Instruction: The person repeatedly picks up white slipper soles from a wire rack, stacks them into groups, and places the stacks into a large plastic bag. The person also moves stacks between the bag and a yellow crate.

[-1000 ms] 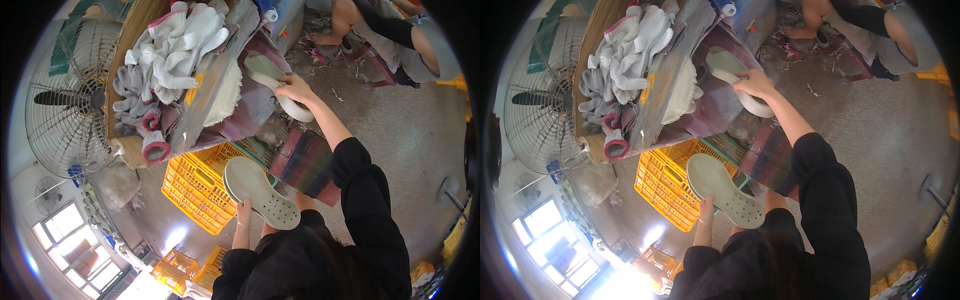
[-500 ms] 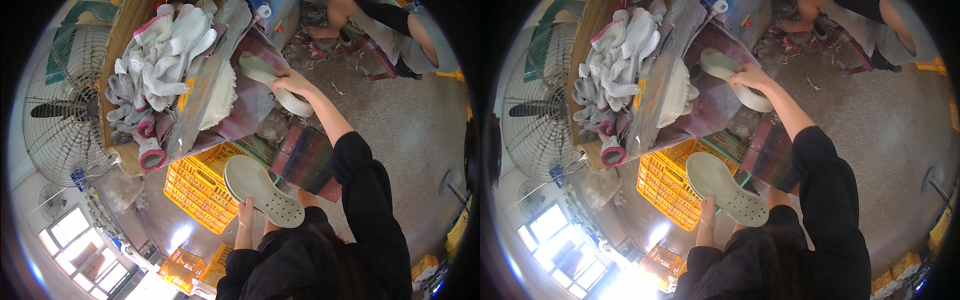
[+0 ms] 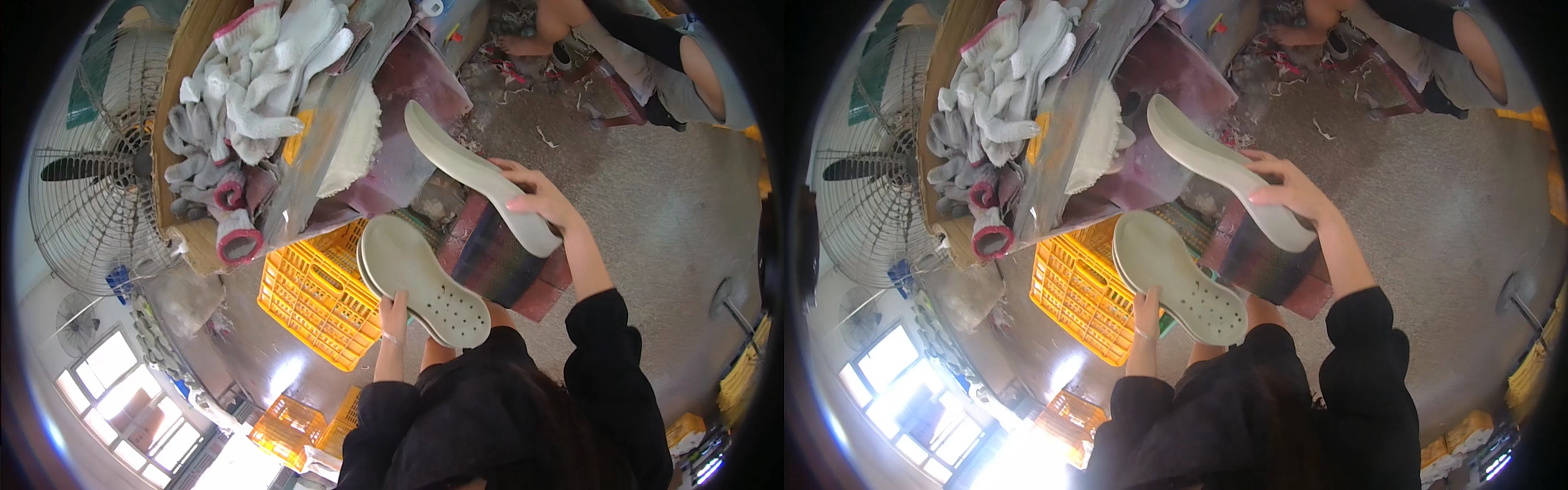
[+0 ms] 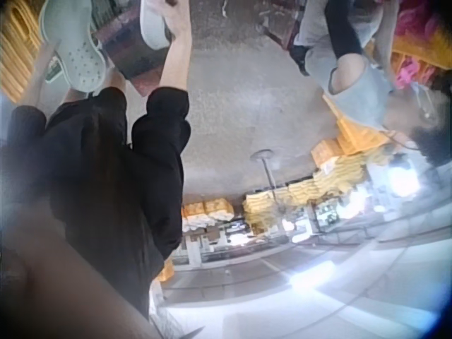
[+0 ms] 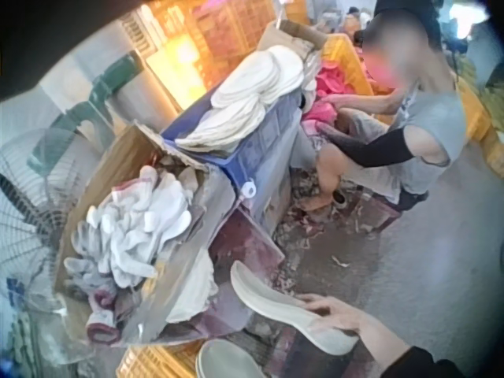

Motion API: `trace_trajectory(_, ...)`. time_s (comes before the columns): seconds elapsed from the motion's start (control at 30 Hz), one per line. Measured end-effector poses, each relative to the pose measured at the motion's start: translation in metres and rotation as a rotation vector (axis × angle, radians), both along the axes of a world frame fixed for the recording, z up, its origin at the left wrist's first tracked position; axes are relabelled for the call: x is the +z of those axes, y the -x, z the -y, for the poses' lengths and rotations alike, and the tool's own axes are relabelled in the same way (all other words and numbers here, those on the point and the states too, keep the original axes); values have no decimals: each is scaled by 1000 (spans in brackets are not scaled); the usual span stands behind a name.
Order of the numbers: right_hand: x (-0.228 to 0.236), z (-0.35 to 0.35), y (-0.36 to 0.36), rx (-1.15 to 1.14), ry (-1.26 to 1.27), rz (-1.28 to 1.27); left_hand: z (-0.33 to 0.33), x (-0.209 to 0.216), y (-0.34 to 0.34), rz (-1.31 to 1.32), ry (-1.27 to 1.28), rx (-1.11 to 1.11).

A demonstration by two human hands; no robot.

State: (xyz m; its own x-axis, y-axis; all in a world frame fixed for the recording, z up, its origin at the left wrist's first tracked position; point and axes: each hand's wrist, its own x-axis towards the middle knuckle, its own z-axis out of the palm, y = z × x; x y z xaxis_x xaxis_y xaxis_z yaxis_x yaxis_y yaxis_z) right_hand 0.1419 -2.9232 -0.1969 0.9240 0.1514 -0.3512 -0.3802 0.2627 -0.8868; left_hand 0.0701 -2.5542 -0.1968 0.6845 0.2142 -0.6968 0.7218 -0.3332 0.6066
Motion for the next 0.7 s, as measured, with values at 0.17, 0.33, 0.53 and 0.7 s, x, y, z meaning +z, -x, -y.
trace_trajectory(0.17, 28, -3, 44, -71, -75, -169, 31, 15, -26, 101, 97, 19)
trace_trajectory(0.33, 29, -25, 65, 22, 367, -335, 54, 47, -44, -166, 740, 418)
trace_trajectory(0.53, 23, -91, 89, 68, 618, -128, 89, 47, -27, -186, 688, 302)
trace_trajectory(0.7, 49, -70, 89, 222, 438, -13, 93, 40, -19, -246, 887, 396)
